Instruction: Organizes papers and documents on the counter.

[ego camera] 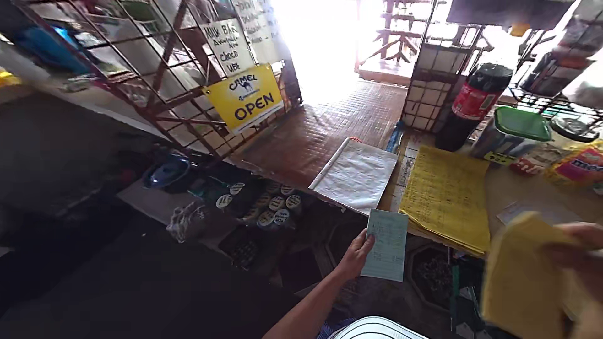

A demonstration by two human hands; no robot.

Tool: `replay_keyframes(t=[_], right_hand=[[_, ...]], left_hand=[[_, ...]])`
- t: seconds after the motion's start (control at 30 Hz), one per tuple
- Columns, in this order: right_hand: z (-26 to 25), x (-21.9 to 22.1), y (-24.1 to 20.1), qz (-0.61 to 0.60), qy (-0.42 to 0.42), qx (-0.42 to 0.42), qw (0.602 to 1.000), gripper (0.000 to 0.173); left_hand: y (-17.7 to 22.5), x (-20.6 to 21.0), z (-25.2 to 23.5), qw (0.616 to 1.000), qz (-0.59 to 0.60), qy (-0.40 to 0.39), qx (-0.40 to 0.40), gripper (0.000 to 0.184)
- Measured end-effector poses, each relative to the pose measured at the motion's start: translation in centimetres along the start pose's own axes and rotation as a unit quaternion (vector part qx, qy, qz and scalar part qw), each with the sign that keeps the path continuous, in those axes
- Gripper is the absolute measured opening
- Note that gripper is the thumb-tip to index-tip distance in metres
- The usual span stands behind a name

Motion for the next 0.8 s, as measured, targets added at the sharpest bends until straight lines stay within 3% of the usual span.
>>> replay_keyframes(t=[0.13,0.23,0.4,0.53,0.63,0.7,0.8], right_hand=[[-6.2,15.1,3.6,0.001,-0.147,0.077,0.986,0.029],[-8.8,22.0,6.7,0.019,-0.208,0.151,0.966,0.028],[-9.3,23.6,7.7,0.02,-0.124,0.23,0.965,0.027],[-9.0,24.6,7.9,0.018,-0.06,0.252,0.966,0.03],[-8.1,23.5,7.5,-0.012,0.014,0.241,0.97,0.079],[-8.1,24.1,6.9,-0.113,0.023,0.245,0.963,0.096],[-10.7,25.4,5.2,-0.225,0.059,0.219,0.948,0.074]], left_hand=[[-0.1,-0.7,1.0,0.993,0.107,-0.015,-0.038,0.041],[0.2,-1.7,2.1,0.984,0.168,-0.056,-0.018,0.041],[0.5,-4.0,3.0,0.98,0.182,-0.084,-0.015,0.05],[1.1,-5.1,2.6,0.991,0.112,-0.072,-0.009,0.05],[2.8,-6.5,2.1,0.994,0.073,-0.077,0.025,0.049],[4.7,-7.7,1.0,0.994,0.048,-0.068,0.07,0.052],[8.2,-9.3,-2.1,0.992,-0.045,-0.06,0.096,0.065]])
Point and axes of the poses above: each hand's wrist, its own z-axis away from the middle knuckle, its own x-axis out of the palm, y = z × x, the point moved 9 cm from there along -z, towards the middle knuckle, and after that the axes turned 11 degrees about -y, right-handed, at the moved point
